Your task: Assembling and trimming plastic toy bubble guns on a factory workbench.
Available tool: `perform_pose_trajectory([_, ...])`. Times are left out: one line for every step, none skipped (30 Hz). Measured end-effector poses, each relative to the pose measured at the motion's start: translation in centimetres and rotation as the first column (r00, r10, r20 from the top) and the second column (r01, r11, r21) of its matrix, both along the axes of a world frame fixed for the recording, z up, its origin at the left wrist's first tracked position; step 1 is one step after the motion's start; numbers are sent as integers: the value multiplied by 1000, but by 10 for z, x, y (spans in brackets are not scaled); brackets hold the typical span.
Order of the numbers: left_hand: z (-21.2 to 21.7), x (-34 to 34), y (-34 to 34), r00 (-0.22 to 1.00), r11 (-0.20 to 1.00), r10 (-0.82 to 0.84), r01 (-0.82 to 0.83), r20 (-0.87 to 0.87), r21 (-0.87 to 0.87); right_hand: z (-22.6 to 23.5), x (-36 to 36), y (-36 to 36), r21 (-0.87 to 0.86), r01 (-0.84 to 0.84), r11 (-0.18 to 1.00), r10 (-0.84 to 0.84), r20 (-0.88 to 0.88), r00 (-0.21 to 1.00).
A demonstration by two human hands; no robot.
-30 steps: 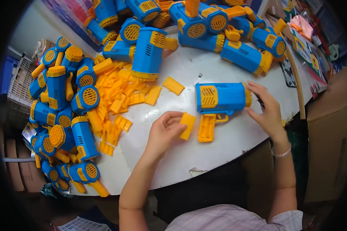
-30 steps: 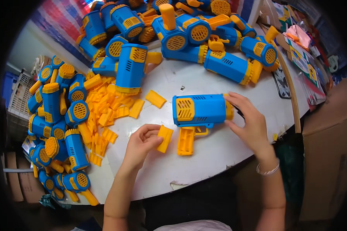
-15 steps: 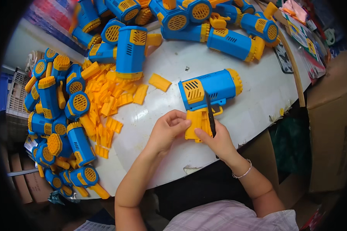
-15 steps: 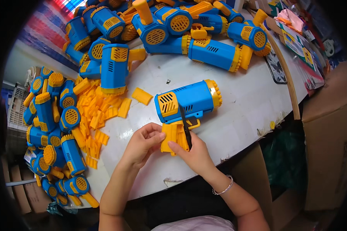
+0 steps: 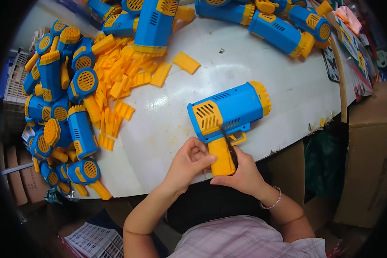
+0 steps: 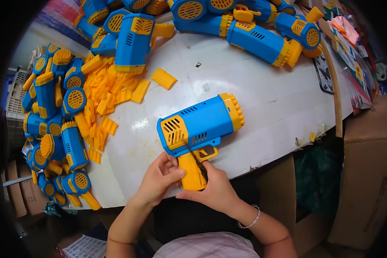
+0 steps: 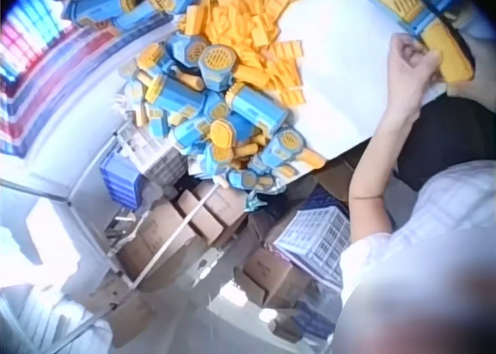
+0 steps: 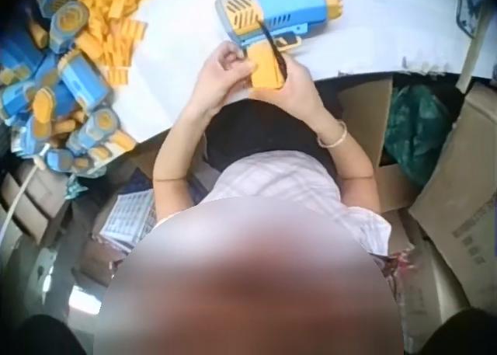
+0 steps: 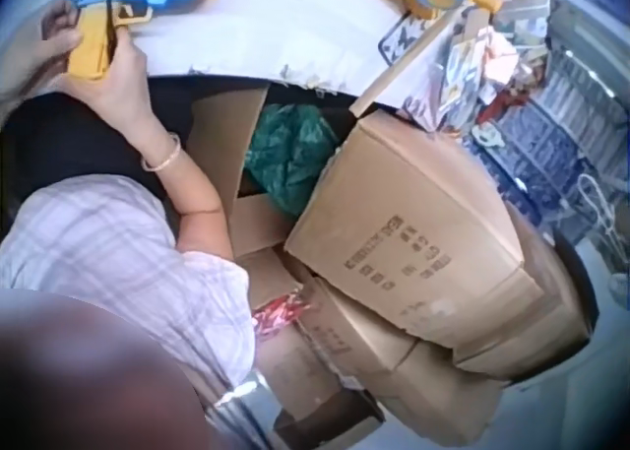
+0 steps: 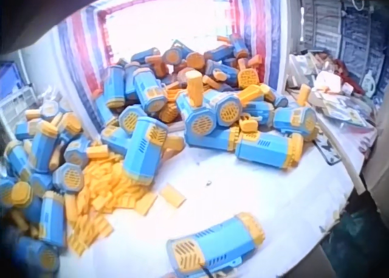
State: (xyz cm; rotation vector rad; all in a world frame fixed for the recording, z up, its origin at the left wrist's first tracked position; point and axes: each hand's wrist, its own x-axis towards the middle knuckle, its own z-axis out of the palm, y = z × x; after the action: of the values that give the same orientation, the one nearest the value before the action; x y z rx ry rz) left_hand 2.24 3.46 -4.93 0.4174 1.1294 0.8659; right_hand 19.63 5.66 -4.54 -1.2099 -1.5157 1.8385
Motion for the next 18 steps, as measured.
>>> perform_pose_trajectory([-5, 2, -1, 1000, 1000, -5, 5, 20, 17, 1, -1, 0, -7, -14, 1000, 15, 62, 998])
perform_pose_trajectory([-8, 4, -3, 999, 999, -12, 10, 40, 34, -2, -1, -2, -9, -13, 1000, 14, 60, 998])
perform_pose_trajectory([-8, 6, -4, 999, 999, -13, 12, 38, 32, -4, 1, -4, -26, -18, 999, 17, -15, 1000])
perform_pose_trajectory([-3, 11, -6, 979, 997, -43, 28, 199, 76, -3, 5, -6, -44, -22, 999, 18, -88, 996])
perform_pose_trajectory([0, 14, -10, 932, 992, -78, 37, 353, 121, 0, 11, -6, -46, -20, 999, 16, -88, 996])
perform_pose_trajectory([-9, 14, -19, 881, 997, -51, 18, 470, 74, 6, 17, -4, -23, -100, 995, 99, -55, 994])
perform_pose_trajectory([-8, 18, -22, 881, 997, -54, 22, 470, 72, 11, 21, -4, -2, -178, 984, 178, -19, 984])
perform_pose_trajectory([-6, 22, -26, 890, 996, 30, -64, 455, 59, 10, 22, -7, -4, -176, 984, 176, -20, 984])
perform_pose_trajectory([-3, 26, -28, 892, 987, 116, -151, 438, 47, 7, 22, -11, 96, -135, 986, 128, 74, 989])
perform_pose_trajectory([0, 29, -29, 891, 987, 117, -152, 439, 47, 5, 23, -13, 200, -104, 974, 72, 164, 984])
perform_pose_trajectory([6, 32, -30, 919, 986, 118, -154, 376, 65, 6, 23, -13, 200, -107, 974, 74, 166, 983])
perform_pose_trajectory([10, 34, -31, 943, 984, 121, -154, 311, 84, 8, 23, -12, 209, -132, 969, 91, 195, 977])
perform_pose_trajectory([11, 34, -33, 942, 984, 124, -157, 312, 85, 10, 21, -12, 217, -158, 963, 109, 224, 969])
perform_pose_trajectory([12, 35, -33, 953, 980, 145, -176, 267, 97, 7, 18, -14, 218, -161, 963, 111, 225, 968])
perform_pose_trajectory([13, 34, -34, 961, 975, 165, -193, 222, 110, 0, 14, -16, 281, -123, 952, 66, 203, 977])
perform_pose_trajectory([11, 34, -37, 960, 974, 168, -196, 224, 110, -6, 11, -20, 341, -83, 936, 23, 178, 984])
perform_pose_trajectory([9, 32, -40, 965, 975, 174, -197, 195, 106, -10, 7, -24, 342, -85, 936, 25, 178, 984])
perform_pose_trajectory([6, 30, -42, 970, 975, 179, -198, 165, 102, -13, 1, -28, 333, -50, 942, -6, 164, 986])
